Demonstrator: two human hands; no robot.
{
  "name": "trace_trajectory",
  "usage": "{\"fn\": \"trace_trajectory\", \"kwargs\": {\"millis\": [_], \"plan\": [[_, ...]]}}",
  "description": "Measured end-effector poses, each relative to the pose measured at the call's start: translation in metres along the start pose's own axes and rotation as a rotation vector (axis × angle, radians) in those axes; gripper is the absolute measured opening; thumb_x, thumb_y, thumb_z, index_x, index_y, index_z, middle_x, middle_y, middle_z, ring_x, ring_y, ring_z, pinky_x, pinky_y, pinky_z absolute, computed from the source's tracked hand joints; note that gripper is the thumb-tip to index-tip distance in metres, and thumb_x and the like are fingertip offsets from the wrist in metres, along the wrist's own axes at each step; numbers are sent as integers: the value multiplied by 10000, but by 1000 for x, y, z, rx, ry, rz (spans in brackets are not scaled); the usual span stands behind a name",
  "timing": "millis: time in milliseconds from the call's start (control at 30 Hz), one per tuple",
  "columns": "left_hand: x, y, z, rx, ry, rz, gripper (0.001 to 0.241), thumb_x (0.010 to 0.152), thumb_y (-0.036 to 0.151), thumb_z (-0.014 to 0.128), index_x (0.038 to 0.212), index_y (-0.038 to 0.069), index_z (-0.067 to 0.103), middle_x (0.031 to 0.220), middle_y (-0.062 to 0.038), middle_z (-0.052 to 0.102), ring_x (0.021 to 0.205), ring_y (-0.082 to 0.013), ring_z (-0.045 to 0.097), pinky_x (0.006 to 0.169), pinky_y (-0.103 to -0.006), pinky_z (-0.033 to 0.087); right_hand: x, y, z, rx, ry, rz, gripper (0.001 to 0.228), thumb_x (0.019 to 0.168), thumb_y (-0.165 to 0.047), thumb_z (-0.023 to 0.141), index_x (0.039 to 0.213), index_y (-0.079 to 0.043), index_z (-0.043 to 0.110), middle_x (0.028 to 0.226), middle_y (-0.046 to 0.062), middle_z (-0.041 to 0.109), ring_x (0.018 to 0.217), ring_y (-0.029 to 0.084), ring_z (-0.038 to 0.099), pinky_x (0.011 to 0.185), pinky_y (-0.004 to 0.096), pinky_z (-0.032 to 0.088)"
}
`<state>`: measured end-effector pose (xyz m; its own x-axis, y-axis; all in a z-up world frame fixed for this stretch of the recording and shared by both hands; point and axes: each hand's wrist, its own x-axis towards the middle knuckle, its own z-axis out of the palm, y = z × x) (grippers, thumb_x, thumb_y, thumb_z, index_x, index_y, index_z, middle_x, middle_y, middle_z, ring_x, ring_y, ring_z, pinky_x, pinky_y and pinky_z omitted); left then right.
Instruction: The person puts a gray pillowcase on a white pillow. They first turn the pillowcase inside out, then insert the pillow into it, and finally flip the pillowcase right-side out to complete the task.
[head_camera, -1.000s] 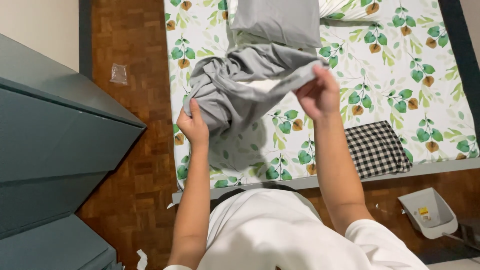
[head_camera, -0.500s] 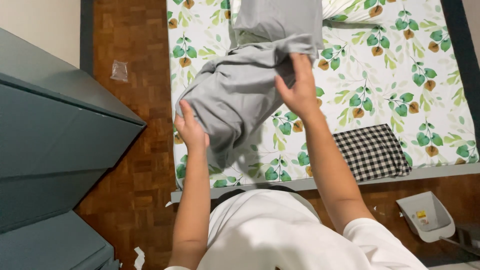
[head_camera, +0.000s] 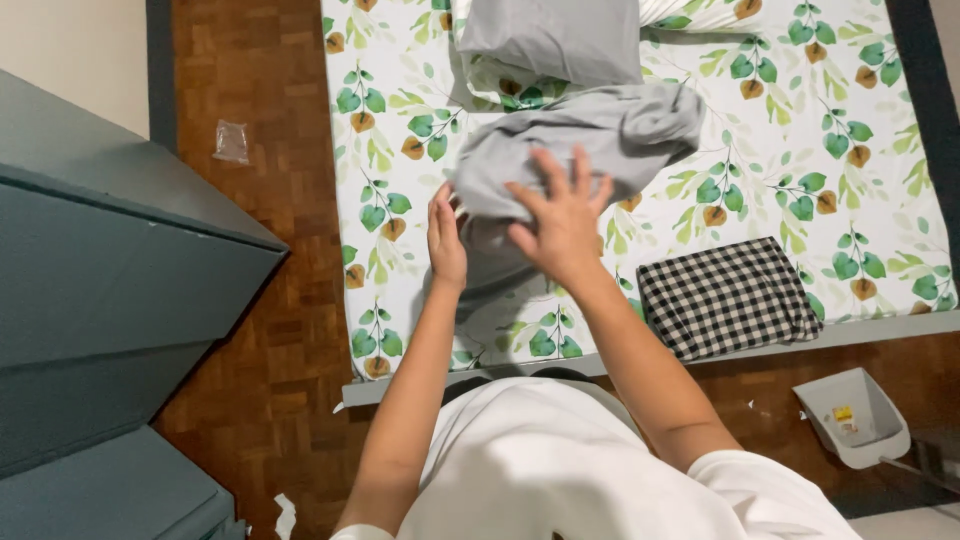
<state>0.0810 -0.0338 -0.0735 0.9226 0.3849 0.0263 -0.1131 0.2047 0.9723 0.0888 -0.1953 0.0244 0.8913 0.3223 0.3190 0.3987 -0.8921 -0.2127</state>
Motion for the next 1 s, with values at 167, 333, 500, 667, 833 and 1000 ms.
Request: {"fn": "trace_trajectory", "kwargs": {"millis": [167, 333, 500, 667, 833, 1000], "plan": [[-5, -98, -45, 393, -92, -188, 445, 1074, 340, 546, 1435, 79, 566, 1405, -226, 524, 1394, -386, 455, 1187, -472, 357, -17, 71, 7, -107, 163, 260, 419, 791, -286, 729, 1205, -349, 723, 1402, 5, 541, 1333, 457, 374, 936, 705, 332], [-44, -198, -85, 804, -388, -567, 597, 975, 509, 652, 1506, 276, 510, 1484, -145, 491, 1455, -317, 429, 1204, -455, 331, -60, 143, 22, -254, 131, 485, 544, 708, -240, 750, 1246, -262, 671, 1320, -21, 589, 1286, 482, 416, 959, 663, 345], [-98, -288, -98, 892, -801, -636, 812, 879, 632, 710, 1569, 306, 433, 1579, -120, 422, 1506, -288, 366, 1237, -463, 289, -96, 136, 41, -242, -61, 653, 705, 812, -242, 787, 1472, -181, 549, 1535, 173, 445, 1389, 582, 276, 902, 888, 282], [-113, -272, -110, 926, -797, -803, 688, 940, 615, 645, 1535, 325, 458, 1527, -103, 439, 1456, -257, 431, 1195, -416, 350, -138, 101, 104, -197, -420, 644, 632, 841, -321, 729, 1454, -264, 587, 1615, 121, 419, 1491, 533, 237, 1016, 866, 195], [-109, -284, -129, 999, -783, -862, 678, 978, 523, 602, 1557, 209, 441, 1521, -219, 448, 1453, -354, 434, 1189, -466, 369, -180, 89, 181, -87, -781, 679, 656, 859, -413, 699, 1489, -353, 528, 1687, 59, 296, 1530, 510, 199, 1053, 867, 161], [-97, -306, -130, 898, -706, -949, 820, 1002, 587, 533, 1600, 62, 336, 1552, -302, 413, 1478, -397, 385, 1216, -491, 319, -183, 76, 212, 6, -978, 629, 665, 929, -436, 638, 1552, -372, 416, 1695, 59, 257, 1517, 470, 256, 1072, 820, 256]]}}
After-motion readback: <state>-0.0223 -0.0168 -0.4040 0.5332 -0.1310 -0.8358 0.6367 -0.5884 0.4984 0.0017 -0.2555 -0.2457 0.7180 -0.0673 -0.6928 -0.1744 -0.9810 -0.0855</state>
